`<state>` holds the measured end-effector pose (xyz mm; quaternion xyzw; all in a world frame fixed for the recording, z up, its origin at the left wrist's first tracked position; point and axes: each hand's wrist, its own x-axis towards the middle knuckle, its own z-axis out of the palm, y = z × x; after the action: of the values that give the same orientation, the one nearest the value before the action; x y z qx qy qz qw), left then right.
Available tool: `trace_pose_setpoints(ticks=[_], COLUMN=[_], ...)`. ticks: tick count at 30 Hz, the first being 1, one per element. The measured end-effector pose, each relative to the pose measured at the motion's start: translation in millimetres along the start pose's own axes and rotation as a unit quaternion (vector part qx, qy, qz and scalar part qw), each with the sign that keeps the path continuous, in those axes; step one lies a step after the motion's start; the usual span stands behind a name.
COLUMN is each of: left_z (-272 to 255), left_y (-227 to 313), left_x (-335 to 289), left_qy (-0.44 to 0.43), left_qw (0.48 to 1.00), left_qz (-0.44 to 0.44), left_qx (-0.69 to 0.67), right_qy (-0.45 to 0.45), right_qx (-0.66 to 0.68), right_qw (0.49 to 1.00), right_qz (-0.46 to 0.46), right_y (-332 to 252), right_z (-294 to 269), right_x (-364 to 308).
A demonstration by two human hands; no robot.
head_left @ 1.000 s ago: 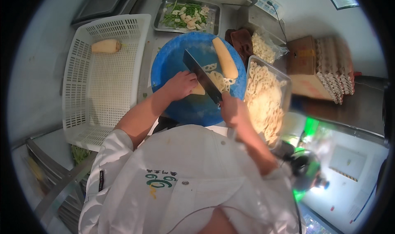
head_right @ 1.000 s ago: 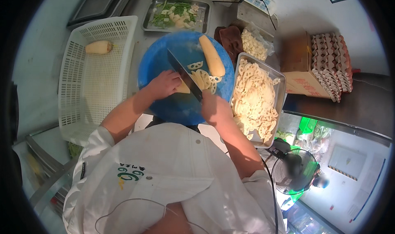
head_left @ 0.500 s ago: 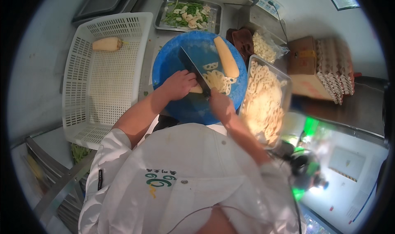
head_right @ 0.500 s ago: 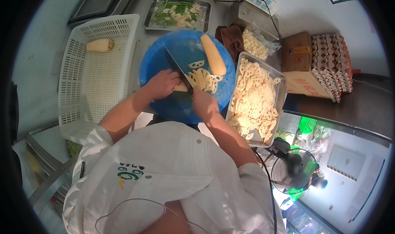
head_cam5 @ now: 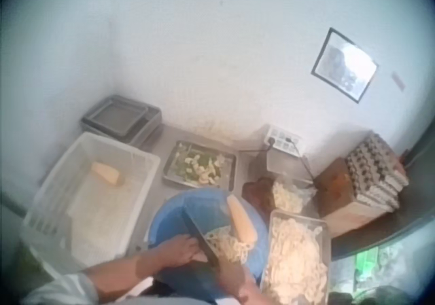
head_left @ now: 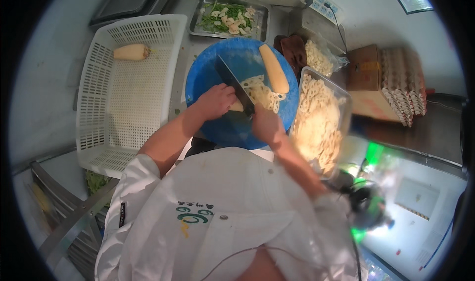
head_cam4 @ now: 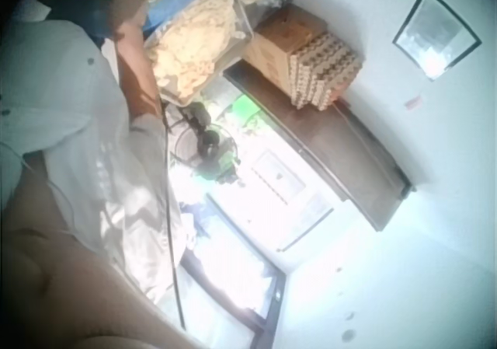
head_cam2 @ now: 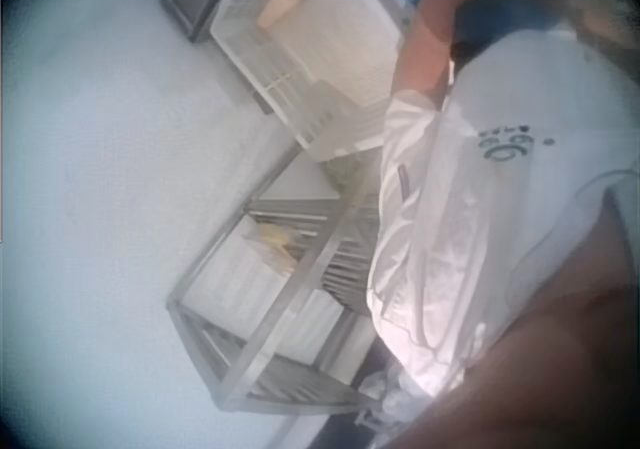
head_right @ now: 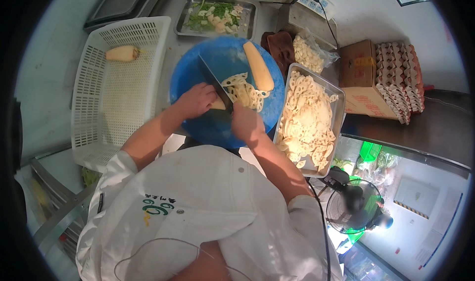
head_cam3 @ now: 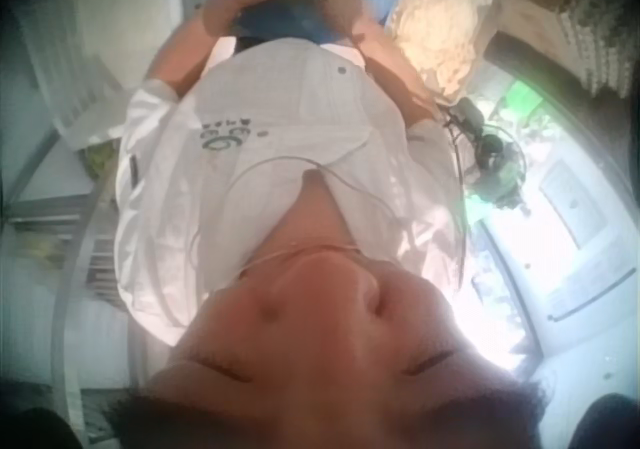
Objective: The person slices lotus root into thin rounds on a blue cutting board using a large knife, then transfers the slices into a metal tray. The person repeats this process with multiple lotus root pieces.
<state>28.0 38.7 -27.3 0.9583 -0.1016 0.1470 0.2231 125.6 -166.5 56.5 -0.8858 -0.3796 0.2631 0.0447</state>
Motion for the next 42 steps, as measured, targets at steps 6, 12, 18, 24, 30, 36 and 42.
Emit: trace_pose_setpoints(ticks=[6, 12, 18, 24, 30, 36, 42], left_z=[7.5, -9.7, 0.1, -11.2, 0.1, -5.8, -2.4], left_y=[-4.0, -4.4, -9.1, -1.0, -5.0, -4.6, -6.2], left_x=[-7.2, -4.5, -12.3, -7.4, -16.2, -12.5, -19.8], left_qy=[0.036, 0.018, 0.02, -0.001, 0.012, 0.01, 0.023], left_qw=[0.999, 0.999, 0.999, 1.0, 1.0, 1.0, 1.0], left_qz=[0.024, 0.021, 0.013, -0.02, -0.015, -0.007, -0.008], left_qx=[0.002, -0.022, -0.029, -0.023, -0.012, -0.002, -0.002], right_qy=[0.01, -0.005, -0.009, 0.026, 0.021, 0.032, 0.019], right_qx=[0.018, 0.005, 0.008, -0.002, 0.004, 0.002, 0.012], right_qw=[1.0, 1.0, 1.0, 1.0, 1.0, 0.999, 0.999], right_qz=[-0.005, 0.008, -0.001, -0.012, -0.018, -0.013, -0.025], right_y=[-6.1, -8.7, -15.8, -8.4, -16.6, -16.1, -25.3], right_z=[-28.5, 0.6, -30.9, 13.6, -23.7, 12.9, -31.5], right_x=[-19.6, -0.3, -21.2, 5.3, -19.6, 5.1, -22.9])
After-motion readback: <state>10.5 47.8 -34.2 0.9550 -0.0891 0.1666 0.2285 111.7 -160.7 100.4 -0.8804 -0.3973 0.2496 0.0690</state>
